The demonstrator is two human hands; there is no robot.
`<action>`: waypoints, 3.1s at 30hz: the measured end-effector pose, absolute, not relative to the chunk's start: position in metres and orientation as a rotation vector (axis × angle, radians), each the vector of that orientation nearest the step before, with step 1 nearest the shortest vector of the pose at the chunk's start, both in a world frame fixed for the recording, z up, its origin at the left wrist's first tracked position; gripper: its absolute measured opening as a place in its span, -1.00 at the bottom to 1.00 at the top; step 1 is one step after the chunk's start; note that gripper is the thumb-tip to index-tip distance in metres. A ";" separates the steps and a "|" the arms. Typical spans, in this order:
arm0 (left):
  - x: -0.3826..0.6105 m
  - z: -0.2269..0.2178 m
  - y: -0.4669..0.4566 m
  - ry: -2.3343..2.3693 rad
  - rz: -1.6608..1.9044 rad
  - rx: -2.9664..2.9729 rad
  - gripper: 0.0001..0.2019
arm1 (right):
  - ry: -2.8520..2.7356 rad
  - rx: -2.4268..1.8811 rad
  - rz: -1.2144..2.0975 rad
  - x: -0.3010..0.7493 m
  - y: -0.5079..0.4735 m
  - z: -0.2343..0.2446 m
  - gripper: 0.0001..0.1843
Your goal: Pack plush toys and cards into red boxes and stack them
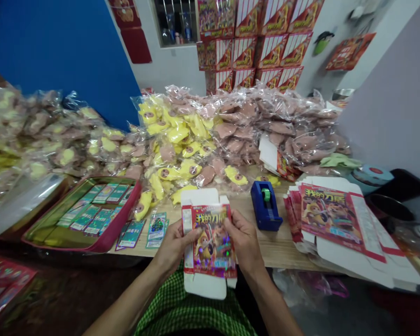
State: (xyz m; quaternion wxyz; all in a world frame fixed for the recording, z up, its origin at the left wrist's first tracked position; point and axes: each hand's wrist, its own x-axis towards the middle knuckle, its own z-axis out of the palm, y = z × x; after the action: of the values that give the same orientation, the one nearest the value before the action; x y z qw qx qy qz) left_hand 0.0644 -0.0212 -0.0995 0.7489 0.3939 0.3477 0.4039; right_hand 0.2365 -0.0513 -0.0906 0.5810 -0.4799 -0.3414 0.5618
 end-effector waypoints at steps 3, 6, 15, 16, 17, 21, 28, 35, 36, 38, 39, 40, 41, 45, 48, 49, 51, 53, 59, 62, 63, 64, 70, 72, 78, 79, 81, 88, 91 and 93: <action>0.059 -0.108 -0.029 0.826 0.888 0.963 -0.27 | -0.840 -1.095 1.214 0.240 -0.056 -0.098 -0.59; 0.054 -0.117 -0.043 0.953 1.028 1.135 -0.19 | -1.034 -1.199 1.119 0.241 -0.067 -0.103 -0.60; 0.051 -0.118 -0.060 1.105 1.067 1.087 -0.52 | -1.461 -1.295 1.096 0.243 -0.081 -0.102 -0.63; 0.049 -0.115 -0.057 1.073 1.064 1.012 -0.53 | -1.354 -1.271 1.198 0.243 -0.079 -0.101 -0.71; 0.047 -0.111 -0.055 1.035 1.058 0.935 -0.55 | -1.234 -1.249 1.292 0.242 -0.077 -0.101 -0.68; 0.031 -0.104 -0.049 0.932 1.002 0.815 -0.42 | -1.071 -1.194 1.496 0.239 -0.072 -0.096 -0.47; 0.009 -0.105 -0.049 0.966 0.914 1.107 -0.56 | -1.810 -1.298 1.156 0.241 -0.075 -0.070 -0.63; 0.012 -0.099 -0.046 0.920 0.785 0.943 -0.52 | -1.946 -1.442 1.148 0.236 -0.070 -0.067 -0.82; 0.012 -0.099 -0.045 0.920 0.773 0.963 -0.55 | -1.960 -1.456 1.134 0.234 -0.068 -0.069 -0.84; 0.009 -0.101 -0.044 0.925 0.751 1.040 -0.62 | -1.988 -1.491 1.075 0.231 -0.068 -0.073 -0.83; 0.007 -0.103 -0.043 0.926 0.742 1.088 -0.65 | -2.001 -1.500 1.042 0.230 -0.068 -0.075 -0.81; 0.004 -0.105 -0.043 0.928 0.740 1.141 -0.67 | -2.010 -1.500 1.018 0.228 -0.070 -0.076 -0.81; 0.001 -0.107 -0.043 0.929 0.743 1.195 -0.68 | -2.017 -1.488 1.011 0.227 -0.073 -0.077 -0.81; -0.012 -0.116 -0.044 0.865 0.754 1.376 -0.71 | -1.994 -1.368 1.042 0.226 -0.085 -0.085 -0.89; -0.018 -0.121 -0.045 0.809 0.774 1.433 -0.77 | -1.951 -1.308 1.046 0.224 -0.091 -0.095 -0.87; -0.020 -0.121 -0.045 0.798 0.777 1.447 -0.79 | -1.928 -1.292 1.071 0.224 -0.091 -0.098 -0.85; -0.022 -0.122 -0.045 0.776 0.759 1.466 -0.81 | -1.845 -1.255 1.158 0.221 -0.092 -0.103 -0.84; -0.024 -0.122 -0.046 0.762 0.728 1.470 -0.71 | -1.697 -1.238 1.222 0.218 -0.093 -0.106 -0.84; -0.019 -0.121 -0.051 0.768 0.814 1.566 -0.78 | -1.568 -1.367 1.127 0.228 -0.106 -0.102 -0.81; -0.020 -0.101 -0.048 0.813 0.939 1.760 -0.83 | -1.559 -1.623 0.591 0.252 -0.110 -0.099 -0.73; -0.022 -0.091 -0.044 0.836 1.020 1.833 -0.81 | -1.523 -1.726 0.387 0.261 -0.108 -0.098 -0.69; -0.024 -0.080 -0.038 0.852 1.106 1.902 -0.76 | -1.472 -1.827 0.205 0.271 -0.105 -0.098 -0.64; -0.006 -0.047 0.012 0.754 1.476 2.285 -0.60 | -0.863 -2.131 0.374 0.312 -0.065 -0.098 -0.35; 0.007 -0.055 0.025 0.683 1.480 2.367 -0.65 | -0.697 -2.080 0.561 0.318 -0.054 -0.101 -0.43; 0.022 -0.075 0.034 0.679 1.445 2.366 -0.69 | -0.492 -1.841 0.791 0.329 -0.045 -0.101 -0.76; 0.022 -0.074 0.034 0.672 1.434 2.362 -0.69 | -0.476 -1.798 0.818 0.330 -0.045 -0.099 -0.77; 0.021 -0.071 0.032 0.656 1.404 2.362 -0.70 | -0.459 -1.717 0.848 0.331 -0.047 -0.096 -0.72; 0.015 -0.070 0.027 0.668 1.364 2.510 -0.77 | -0.435 -1.580 0.717 0.314 -0.064 -0.127 -0.48; 0.013 -0.072 0.026 0.655 1.359 2.563 -0.79 | -0.472 -1.603 0.630 0.309 -0.068 -0.146 -0.49; 0.013 -0.073 0.026 0.661 1.373 2.575 -0.80 | -0.547 -1.642 0.572 0.310 -0.073 -0.149 -0.52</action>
State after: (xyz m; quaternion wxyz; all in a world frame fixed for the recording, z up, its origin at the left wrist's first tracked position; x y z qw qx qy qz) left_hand 0.0125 0.0256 -0.0727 0.0748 0.8581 0.2203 0.4577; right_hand 0.3097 -0.0726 -0.1492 0.6126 -0.7121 -0.2370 0.2479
